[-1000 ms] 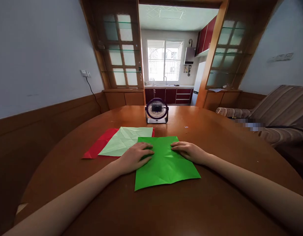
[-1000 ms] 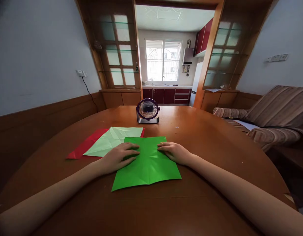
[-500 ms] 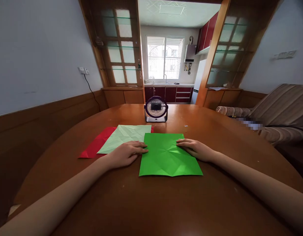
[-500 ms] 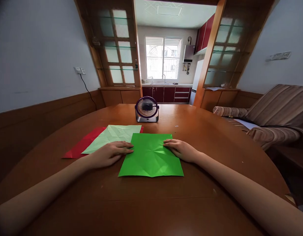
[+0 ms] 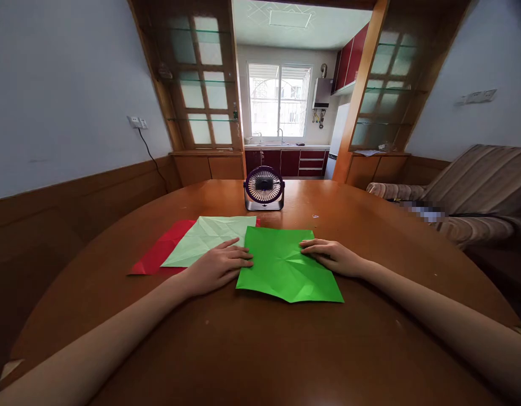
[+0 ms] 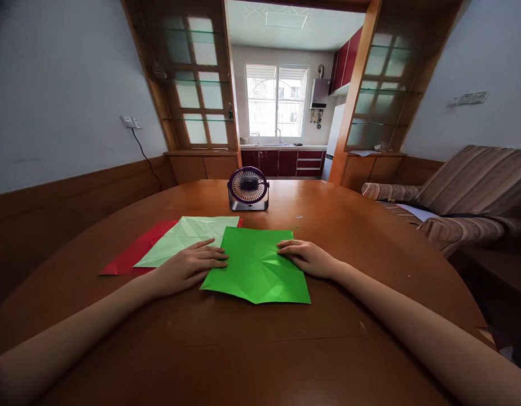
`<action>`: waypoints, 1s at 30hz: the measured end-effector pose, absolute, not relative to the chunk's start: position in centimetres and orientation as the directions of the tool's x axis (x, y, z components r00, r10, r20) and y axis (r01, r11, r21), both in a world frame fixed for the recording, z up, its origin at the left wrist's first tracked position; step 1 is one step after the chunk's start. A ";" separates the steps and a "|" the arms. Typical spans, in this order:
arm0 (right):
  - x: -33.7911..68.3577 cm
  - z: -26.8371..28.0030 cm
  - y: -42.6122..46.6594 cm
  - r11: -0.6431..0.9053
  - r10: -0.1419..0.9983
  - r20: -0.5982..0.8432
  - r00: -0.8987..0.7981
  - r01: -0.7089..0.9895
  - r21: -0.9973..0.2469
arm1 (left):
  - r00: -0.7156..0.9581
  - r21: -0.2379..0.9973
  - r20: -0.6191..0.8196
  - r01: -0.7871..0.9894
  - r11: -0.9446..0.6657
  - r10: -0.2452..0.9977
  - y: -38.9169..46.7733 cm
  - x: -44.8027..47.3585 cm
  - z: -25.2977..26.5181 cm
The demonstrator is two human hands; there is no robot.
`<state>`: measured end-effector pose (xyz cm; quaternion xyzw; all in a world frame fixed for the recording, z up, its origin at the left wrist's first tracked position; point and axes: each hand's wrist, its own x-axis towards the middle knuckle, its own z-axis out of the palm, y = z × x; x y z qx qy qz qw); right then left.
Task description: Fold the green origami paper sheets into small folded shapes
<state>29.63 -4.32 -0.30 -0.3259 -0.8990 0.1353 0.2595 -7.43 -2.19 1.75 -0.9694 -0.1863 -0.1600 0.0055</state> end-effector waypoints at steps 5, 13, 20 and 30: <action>29.7 0.6 -5.0 0.770 0.611 0.326 -0.721 0.444 -0.459 | 0.857 0.073 0.331 0.394 -0.916 0.394 -1.7 -8.2 2.1; 28.1 0.8 -5.9 0.755 0.653 0.347 -0.673 0.617 -0.222 | 0.625 0.040 0.680 0.490 -0.871 0.383 -3.2 -7.0 2.8; 26.9 0.6 -6.4 0.722 0.669 0.401 -0.626 0.674 -0.153 | 0.644 -0.072 0.701 0.490 -0.869 0.306 -5.0 -5.8 3.2; 26.0 0.2 -6.9 0.659 0.734 0.351 -0.582 0.734 -0.163 | 0.818 0.145 0.362 0.424 -0.894 0.446 -4.7 -5.4 2.0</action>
